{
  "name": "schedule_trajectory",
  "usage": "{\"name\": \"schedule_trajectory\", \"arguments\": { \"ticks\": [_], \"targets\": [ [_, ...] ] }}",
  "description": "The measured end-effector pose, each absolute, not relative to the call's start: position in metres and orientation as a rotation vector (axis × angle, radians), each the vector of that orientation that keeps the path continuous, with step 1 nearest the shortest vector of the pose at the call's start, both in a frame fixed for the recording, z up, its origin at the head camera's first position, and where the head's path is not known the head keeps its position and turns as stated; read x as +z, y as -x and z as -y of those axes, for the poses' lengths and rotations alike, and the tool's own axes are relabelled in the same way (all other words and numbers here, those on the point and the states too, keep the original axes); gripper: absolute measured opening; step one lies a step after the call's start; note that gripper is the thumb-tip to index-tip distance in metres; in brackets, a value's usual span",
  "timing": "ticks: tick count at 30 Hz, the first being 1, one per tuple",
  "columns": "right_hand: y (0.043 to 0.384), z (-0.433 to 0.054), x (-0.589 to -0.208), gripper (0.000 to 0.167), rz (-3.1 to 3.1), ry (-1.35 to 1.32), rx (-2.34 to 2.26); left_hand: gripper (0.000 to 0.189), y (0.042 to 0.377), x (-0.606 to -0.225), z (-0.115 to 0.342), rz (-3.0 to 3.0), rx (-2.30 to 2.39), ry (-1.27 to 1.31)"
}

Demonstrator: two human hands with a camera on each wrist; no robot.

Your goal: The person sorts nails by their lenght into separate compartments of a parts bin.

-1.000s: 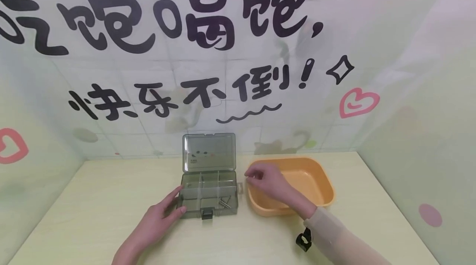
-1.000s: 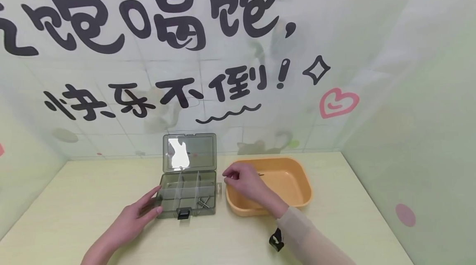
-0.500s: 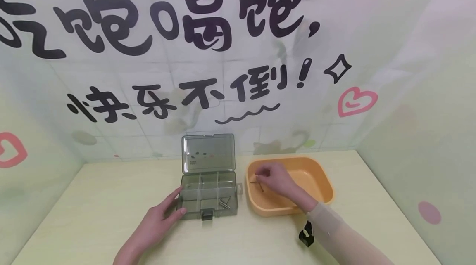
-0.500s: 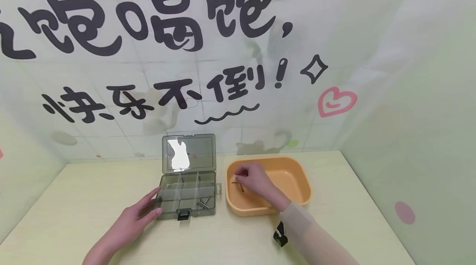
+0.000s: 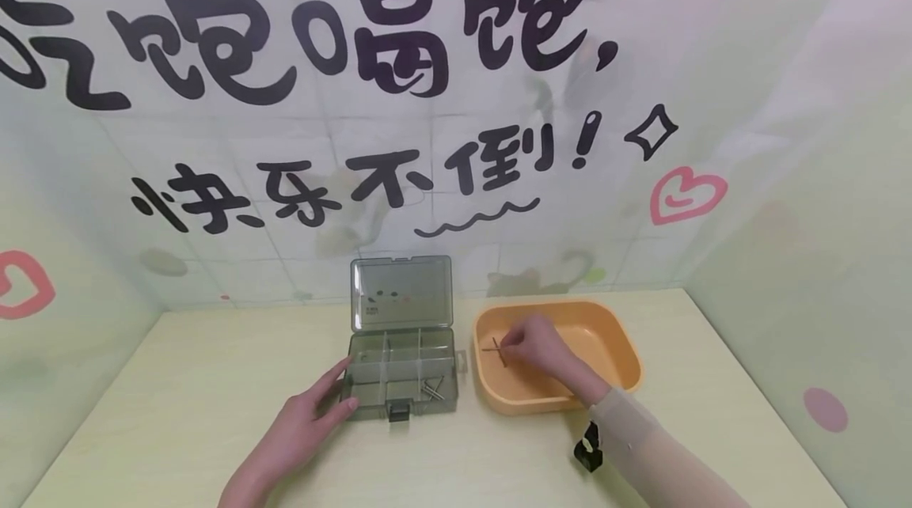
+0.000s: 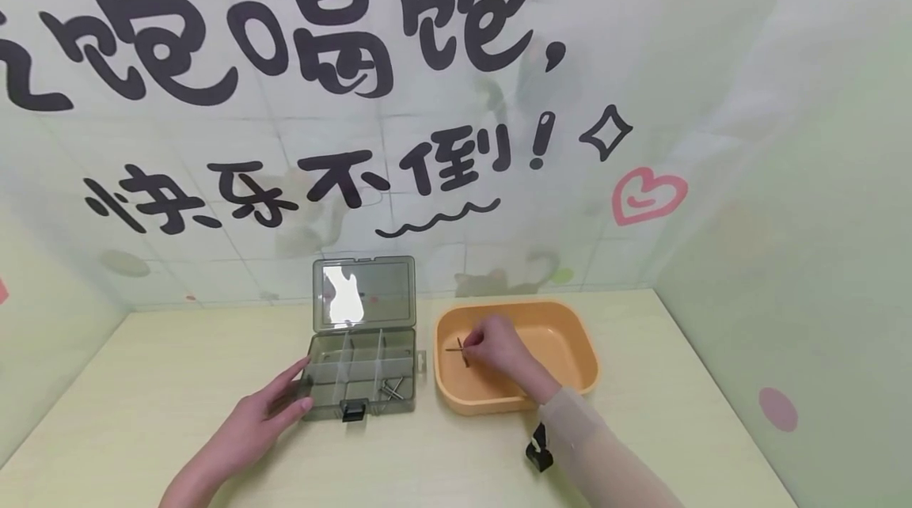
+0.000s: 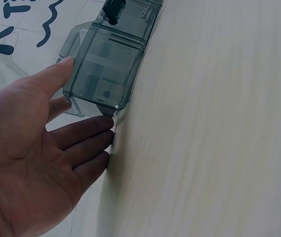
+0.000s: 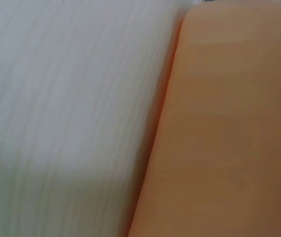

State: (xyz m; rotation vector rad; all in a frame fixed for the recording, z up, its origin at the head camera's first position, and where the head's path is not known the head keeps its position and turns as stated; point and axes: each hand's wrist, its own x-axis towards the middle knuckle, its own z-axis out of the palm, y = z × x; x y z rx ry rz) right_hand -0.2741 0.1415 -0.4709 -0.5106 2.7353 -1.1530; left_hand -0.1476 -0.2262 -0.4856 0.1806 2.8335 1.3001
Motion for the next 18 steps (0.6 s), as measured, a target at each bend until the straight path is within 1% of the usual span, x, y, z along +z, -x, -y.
{"name": "schedule_trajectory", "arguments": {
  "ticks": [4, 10, 18],
  "targets": [
    [0.2752, -0.1414, -0.4727, 0.004, -2.705, 0.534, -1.136, 0.069, 0.1473, -0.4854, 0.2265, -2.84, 1.31, -0.186],
    [0.2763, -0.1406, -0.4755, 0.014, -2.68, 0.543, -1.146, 0.068, 0.1465, -0.485, 0.2256, -2.845, 1.307, -0.188],
    [0.2734, -0.135, -0.4747, 0.017, -2.758, 0.537, -1.055, 0.068, 0.1453, -0.4848, 0.226, -2.851, 1.309, -0.204]
  ]
}}
